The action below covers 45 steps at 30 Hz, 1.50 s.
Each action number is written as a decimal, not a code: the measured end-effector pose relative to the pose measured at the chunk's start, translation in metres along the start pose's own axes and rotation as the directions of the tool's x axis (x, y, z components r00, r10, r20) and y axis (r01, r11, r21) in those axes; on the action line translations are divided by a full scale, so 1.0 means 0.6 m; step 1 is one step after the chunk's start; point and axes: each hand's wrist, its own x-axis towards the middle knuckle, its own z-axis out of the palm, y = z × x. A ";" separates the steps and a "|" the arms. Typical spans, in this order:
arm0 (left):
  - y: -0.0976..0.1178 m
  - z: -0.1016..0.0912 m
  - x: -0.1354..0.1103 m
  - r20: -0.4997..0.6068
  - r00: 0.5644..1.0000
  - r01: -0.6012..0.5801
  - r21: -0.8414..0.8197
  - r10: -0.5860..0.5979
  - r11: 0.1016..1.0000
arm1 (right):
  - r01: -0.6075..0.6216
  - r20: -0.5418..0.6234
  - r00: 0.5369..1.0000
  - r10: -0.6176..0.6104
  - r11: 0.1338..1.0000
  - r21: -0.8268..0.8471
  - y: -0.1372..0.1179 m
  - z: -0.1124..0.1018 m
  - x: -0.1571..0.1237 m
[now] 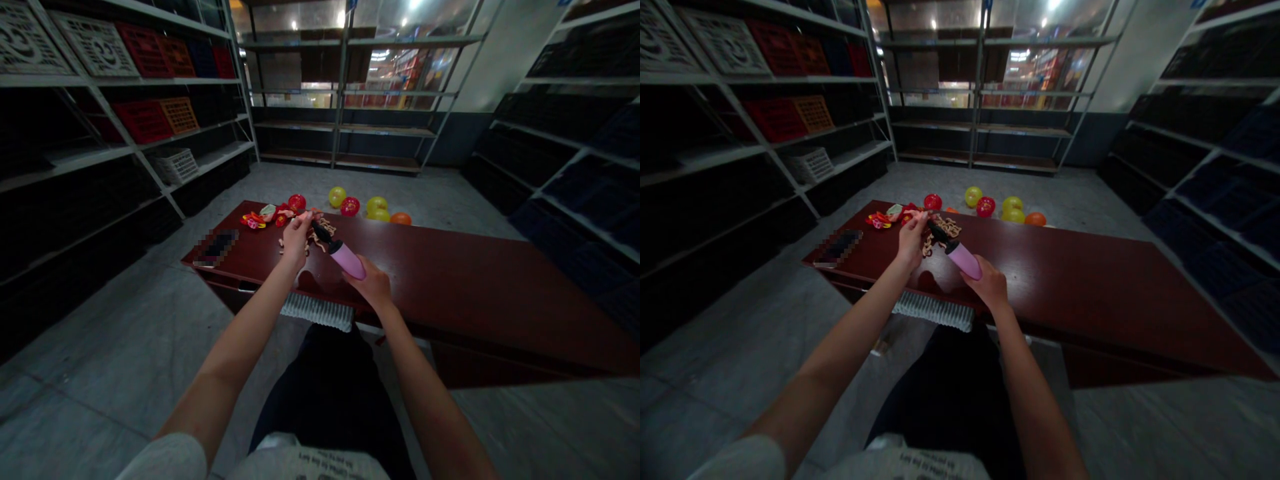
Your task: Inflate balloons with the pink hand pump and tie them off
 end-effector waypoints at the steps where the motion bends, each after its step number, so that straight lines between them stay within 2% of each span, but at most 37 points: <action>1: -0.002 0.001 -0.004 -0.002 1.000 0.009 -0.006 -0.009 1.000 | 0.003 0.003 1.000 -0.003 1.000 0.001 0.000 -0.001 0.000; 10: -0.016 0.005 -0.022 -0.030 0.999 0.033 0.031 -0.032 0.999 | -0.048 -0.002 0.999 0.048 0.999 -0.008 -0.005 -0.011 -0.001; 12: -0.022 0.002 -0.022 -0.052 0.997 0.063 0.035 -0.061 0.997 | -0.057 0.032 0.998 0.056 0.998 0.017 -0.008 -0.019 -0.001; 15: -0.031 -0.004 -0.022 -0.091 0.987 0.132 0.008 -0.131 0.991 | -0.076 0.153 0.985 0.073 0.997 0.014 -0.015 -0.048 0.003; 18: -0.041 -0.013 -0.021 -0.095 0.975 0.196 -0.046 -0.200 0.980 | -0.086 0.256 0.961 0.104 0.993 -0.080 -0.025 -0.093 0.010; 22: -0.064 -0.017 -0.025 -0.107 0.947 0.292 -0.118 -0.304 0.949 | -0.017 0.304 0.949 0.080 0.978 -0.207 -0.041 -0.146 0.019; 26: -0.088 -0.005 -0.044 -0.114 0.898 0.397 -0.204 -0.425 0.895 | 0.003 0.349 0.933 0.087 0.969 -0.249 -0.046 -0.168 0.021; 32: -0.079 -0.007 -0.077 0.008 0.872 0.483 -0.172 -0.489 0.859 | -0.044 0.406 0.908 0.104 0.987 -0.156 -0.038 -0.182 0.011; 36: -0.054 -0.020 -0.072 0.174 0.869 0.492 -0.191 -0.464 0.849 | -0.089 0.409 0.906 0.109 0.994 -0.069 -0.045 -0.176 -0.001; 38: -0.042 -0.021 -0.064 0.214 0.873 0.482 -0.248 -0.437 0.841 | -0.122 0.418 0.900 0.120 0.992 -0.022 -0.049 -0.169 -0.007; 40: -0.030 -0.016 -0.056 0.197 0.879 0.475 -0.293 -0.433 0.830 | -0.128 0.415 0.902 0.121 0.992 -0.010 -0.051 -0.160 -0.012; 45: -0.018 0.003 -0.046 0.092 0.886 0.459 -0.308 -0.453 0.834 | -0.058 0.396 0.915 0.082 0.996 -0.073 -0.055 -0.143 -0.015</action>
